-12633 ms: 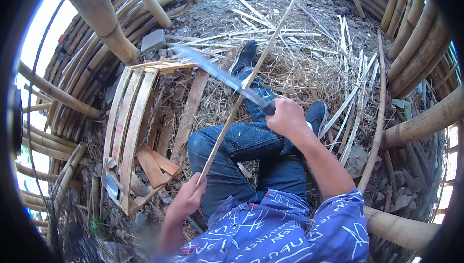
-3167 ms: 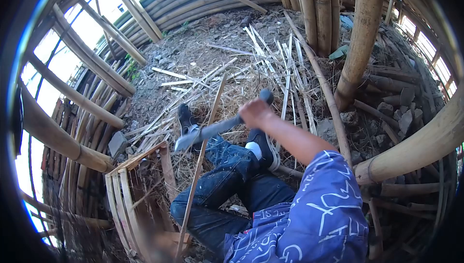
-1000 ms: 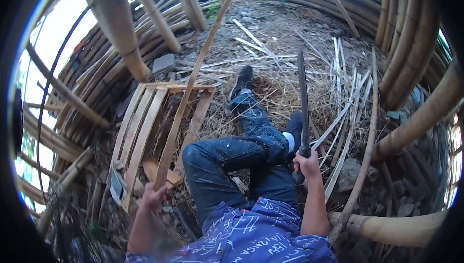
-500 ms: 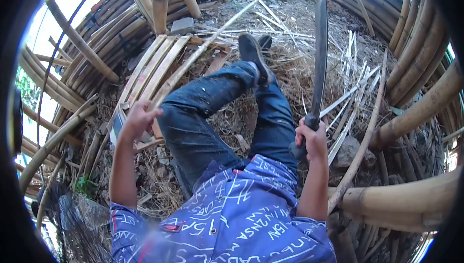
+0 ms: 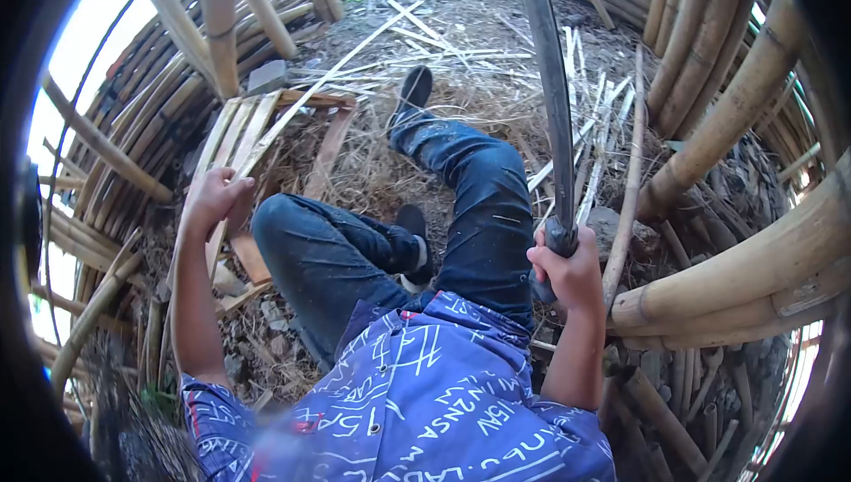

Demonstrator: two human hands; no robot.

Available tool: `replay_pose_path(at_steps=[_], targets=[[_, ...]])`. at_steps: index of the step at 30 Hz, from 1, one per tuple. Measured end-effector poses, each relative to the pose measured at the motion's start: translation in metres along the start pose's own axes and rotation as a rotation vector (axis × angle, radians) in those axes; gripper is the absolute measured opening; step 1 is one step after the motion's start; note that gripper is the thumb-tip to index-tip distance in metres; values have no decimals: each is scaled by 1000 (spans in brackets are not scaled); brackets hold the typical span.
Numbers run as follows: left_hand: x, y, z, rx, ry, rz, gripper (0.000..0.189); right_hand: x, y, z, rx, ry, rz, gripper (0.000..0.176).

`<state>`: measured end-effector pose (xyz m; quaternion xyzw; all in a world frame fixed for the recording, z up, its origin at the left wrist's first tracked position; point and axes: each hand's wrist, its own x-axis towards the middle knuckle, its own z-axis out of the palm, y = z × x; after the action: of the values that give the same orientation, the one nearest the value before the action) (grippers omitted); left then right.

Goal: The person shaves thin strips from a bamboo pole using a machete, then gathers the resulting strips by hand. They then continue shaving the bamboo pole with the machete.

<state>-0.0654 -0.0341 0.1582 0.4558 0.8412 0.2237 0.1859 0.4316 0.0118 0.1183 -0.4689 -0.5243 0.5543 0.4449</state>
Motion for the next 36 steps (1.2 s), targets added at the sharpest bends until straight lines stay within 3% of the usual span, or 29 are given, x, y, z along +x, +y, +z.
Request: replay_pose_path(at_steps=[7,15,20,21,26,36], targets=[[90,23,21,23,7,190,35,-13,-45,-18,41,84,-65,14],[192,36,66,-85,-82,208,34,22,-77,-43,97,167,-96,21],[215,45,92,-7,6,265,32,54,-63,-58,167,213,-42,14],[217,46,96,-44,-14,184,33,67,-61,-59,132,246,-29,14],[244,28,134,113,72,200,33,133,-27,-73,11,283,-4,13],[292,-17,243,30,131,192,31,242,49,-123,-242,394,95,13]])
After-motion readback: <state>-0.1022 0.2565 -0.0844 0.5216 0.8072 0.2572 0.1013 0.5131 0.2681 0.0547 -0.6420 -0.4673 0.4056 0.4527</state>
